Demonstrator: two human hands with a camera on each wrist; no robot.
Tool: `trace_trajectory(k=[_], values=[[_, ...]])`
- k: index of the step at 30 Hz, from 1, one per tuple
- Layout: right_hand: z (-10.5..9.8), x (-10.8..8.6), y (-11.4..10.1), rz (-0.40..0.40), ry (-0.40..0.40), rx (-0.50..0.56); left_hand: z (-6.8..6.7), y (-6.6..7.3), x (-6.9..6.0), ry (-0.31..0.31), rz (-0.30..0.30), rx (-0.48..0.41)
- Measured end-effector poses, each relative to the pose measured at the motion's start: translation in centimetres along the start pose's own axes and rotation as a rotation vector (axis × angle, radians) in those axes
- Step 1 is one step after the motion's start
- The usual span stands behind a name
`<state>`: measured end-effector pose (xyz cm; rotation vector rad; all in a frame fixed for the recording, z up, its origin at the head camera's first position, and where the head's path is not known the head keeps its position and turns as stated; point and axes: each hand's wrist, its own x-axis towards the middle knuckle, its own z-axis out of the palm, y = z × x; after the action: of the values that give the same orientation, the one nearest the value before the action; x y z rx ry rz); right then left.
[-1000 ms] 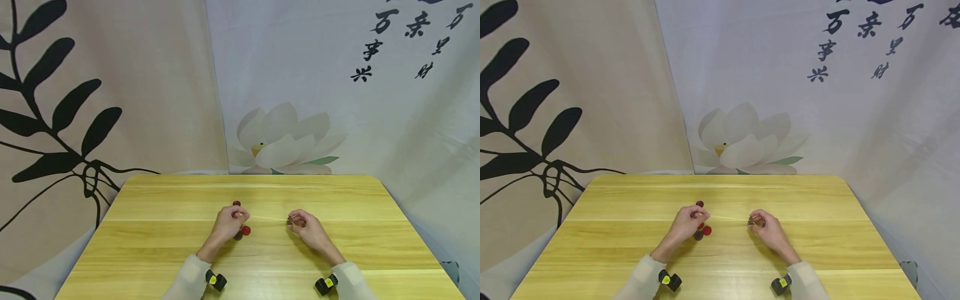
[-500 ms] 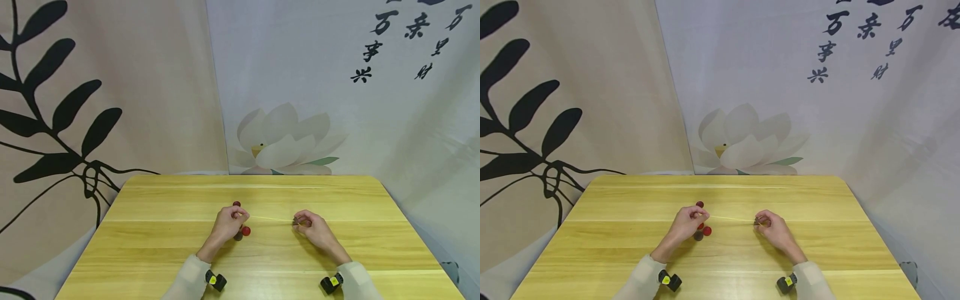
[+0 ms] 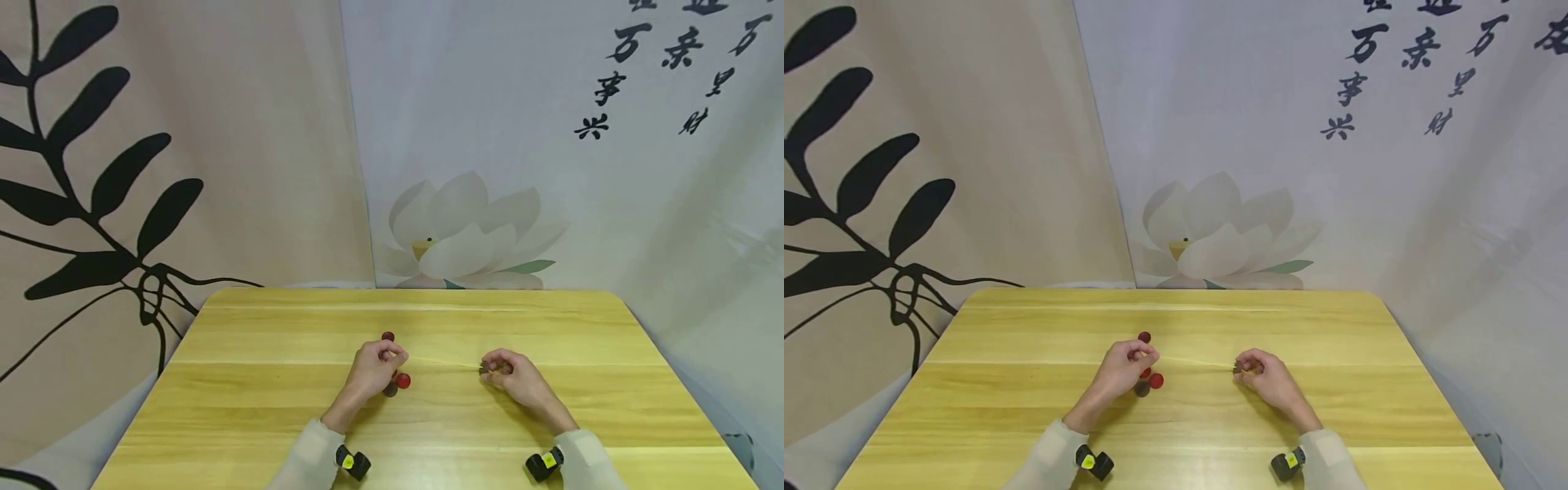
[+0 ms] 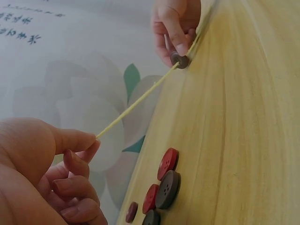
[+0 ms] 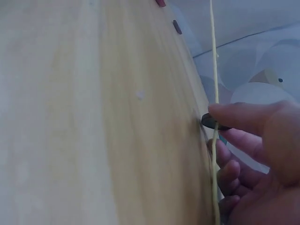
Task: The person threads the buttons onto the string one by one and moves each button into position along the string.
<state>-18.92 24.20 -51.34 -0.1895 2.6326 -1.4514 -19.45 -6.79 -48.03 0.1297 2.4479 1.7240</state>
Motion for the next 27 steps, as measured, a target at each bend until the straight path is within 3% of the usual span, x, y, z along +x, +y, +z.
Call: trace_trajectory(k=[27], values=[[-0.69, -0.12, 0.66, 0.015, -0.037, -0.014, -0.09, -0.36, 0.01, 0.036, 0.004, 0.012]])
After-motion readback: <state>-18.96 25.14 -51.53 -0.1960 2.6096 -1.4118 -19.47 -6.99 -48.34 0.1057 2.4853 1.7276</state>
